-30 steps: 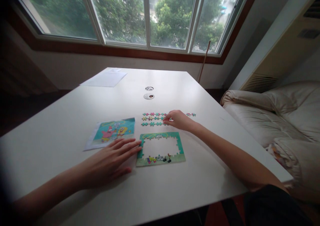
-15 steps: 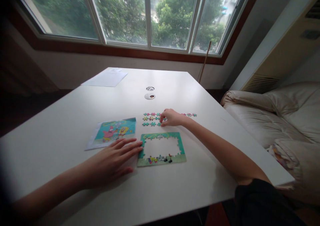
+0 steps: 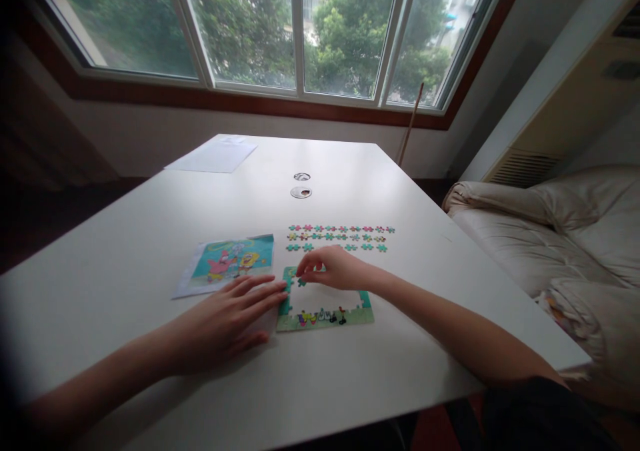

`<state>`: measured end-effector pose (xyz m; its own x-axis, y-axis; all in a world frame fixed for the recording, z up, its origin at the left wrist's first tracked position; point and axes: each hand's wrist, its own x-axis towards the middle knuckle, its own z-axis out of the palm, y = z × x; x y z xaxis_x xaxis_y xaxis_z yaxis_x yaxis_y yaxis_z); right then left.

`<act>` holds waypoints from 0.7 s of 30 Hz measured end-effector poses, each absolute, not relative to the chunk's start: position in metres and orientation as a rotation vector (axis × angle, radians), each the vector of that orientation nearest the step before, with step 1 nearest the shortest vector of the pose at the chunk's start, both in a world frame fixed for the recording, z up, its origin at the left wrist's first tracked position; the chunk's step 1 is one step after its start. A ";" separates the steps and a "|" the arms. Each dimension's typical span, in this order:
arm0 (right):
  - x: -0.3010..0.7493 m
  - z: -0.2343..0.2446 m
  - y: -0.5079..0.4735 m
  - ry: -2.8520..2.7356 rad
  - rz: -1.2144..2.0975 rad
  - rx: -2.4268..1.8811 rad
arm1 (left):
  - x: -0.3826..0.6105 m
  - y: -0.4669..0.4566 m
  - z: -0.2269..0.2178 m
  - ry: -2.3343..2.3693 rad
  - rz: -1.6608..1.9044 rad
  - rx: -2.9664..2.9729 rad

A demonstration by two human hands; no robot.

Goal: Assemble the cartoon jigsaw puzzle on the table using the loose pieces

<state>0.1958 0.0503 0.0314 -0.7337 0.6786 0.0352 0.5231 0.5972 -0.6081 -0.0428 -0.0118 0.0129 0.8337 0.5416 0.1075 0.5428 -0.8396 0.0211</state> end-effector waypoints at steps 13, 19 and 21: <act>0.177 0.020 0.071 -2.621 0.801 -0.842 | -0.043 -0.012 0.013 -0.889 -0.153 -2.998; 0.181 0.016 0.054 -2.468 0.523 -0.950 | -0.043 -0.012 0.014 -0.893 -0.157 -2.994; 0.185 0.011 0.046 -2.437 0.449 -0.960 | -0.043 -0.012 0.014 -0.886 -0.170 -2.998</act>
<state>0.1846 0.0462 0.0113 -0.6393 0.7031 0.3113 0.5458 0.7001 -0.4603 -0.0429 -0.0122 0.0139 0.8338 0.5415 0.1070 0.5427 -0.8397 0.0201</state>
